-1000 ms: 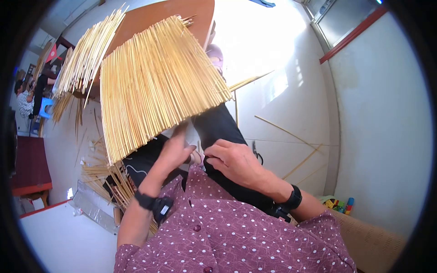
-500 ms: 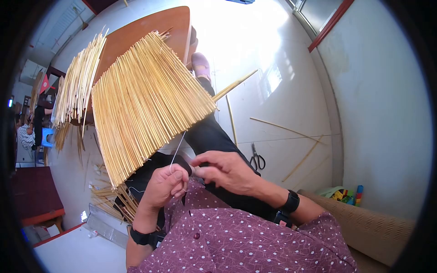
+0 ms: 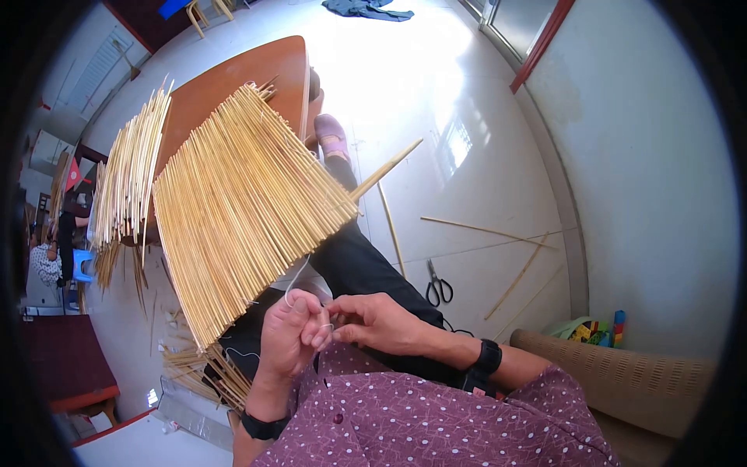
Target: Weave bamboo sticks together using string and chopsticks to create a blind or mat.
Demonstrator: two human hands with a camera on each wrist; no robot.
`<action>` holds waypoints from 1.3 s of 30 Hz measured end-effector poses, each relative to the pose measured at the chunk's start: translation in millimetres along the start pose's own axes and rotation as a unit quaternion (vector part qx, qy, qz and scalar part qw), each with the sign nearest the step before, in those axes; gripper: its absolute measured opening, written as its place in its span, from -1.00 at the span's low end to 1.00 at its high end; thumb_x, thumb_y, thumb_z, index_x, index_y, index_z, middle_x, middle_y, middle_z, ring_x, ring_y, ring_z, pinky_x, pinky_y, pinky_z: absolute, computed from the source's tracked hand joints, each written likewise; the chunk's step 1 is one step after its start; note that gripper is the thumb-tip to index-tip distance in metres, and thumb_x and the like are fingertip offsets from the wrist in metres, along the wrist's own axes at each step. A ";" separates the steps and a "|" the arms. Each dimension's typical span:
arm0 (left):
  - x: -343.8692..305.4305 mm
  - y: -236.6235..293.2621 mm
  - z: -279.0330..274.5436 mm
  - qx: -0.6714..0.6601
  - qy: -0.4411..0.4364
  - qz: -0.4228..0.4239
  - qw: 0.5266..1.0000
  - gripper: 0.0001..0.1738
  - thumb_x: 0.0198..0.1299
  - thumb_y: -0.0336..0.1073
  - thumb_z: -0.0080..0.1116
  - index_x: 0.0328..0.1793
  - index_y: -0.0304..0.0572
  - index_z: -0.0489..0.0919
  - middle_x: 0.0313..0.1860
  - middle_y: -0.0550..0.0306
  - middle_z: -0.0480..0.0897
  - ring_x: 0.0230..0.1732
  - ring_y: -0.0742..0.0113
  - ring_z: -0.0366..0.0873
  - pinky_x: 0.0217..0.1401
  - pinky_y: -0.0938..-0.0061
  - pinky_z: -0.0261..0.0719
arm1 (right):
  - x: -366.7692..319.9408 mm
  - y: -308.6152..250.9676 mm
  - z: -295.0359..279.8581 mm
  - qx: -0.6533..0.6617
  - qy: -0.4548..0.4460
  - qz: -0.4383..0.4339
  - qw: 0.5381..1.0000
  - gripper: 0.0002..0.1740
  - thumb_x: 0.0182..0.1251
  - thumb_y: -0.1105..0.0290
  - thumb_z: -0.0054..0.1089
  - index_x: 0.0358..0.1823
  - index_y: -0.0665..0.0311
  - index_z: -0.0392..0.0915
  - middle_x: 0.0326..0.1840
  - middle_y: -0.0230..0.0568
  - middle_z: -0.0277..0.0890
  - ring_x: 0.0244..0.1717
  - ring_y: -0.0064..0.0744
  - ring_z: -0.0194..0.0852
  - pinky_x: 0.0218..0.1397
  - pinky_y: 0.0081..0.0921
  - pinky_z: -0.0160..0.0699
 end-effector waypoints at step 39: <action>-39.4 9.6 -13.7 0.079 0.095 0.032 0.992 -0.64 0.20 -0.49 0.22 0.14 -0.32 0.57 -0.23 0.23 0.56 -0.38 0.55 0.49 -0.35 0.70 0.44 | 17.2 -26.5 32.4 0.342 -0.080 0.041 0.935 -0.89 0.37 0.40 0.17 -0.27 0.28 0.49 -0.43 -0.39 0.48 -0.45 -0.63 0.47 -0.30 -0.65 0.51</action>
Point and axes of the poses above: each hand's wrist, its own x-axis towards the middle knuckle, its own z-axis out of the palm, y = z × x, the point moved 7 cm from there along x, towards the middle knuckle
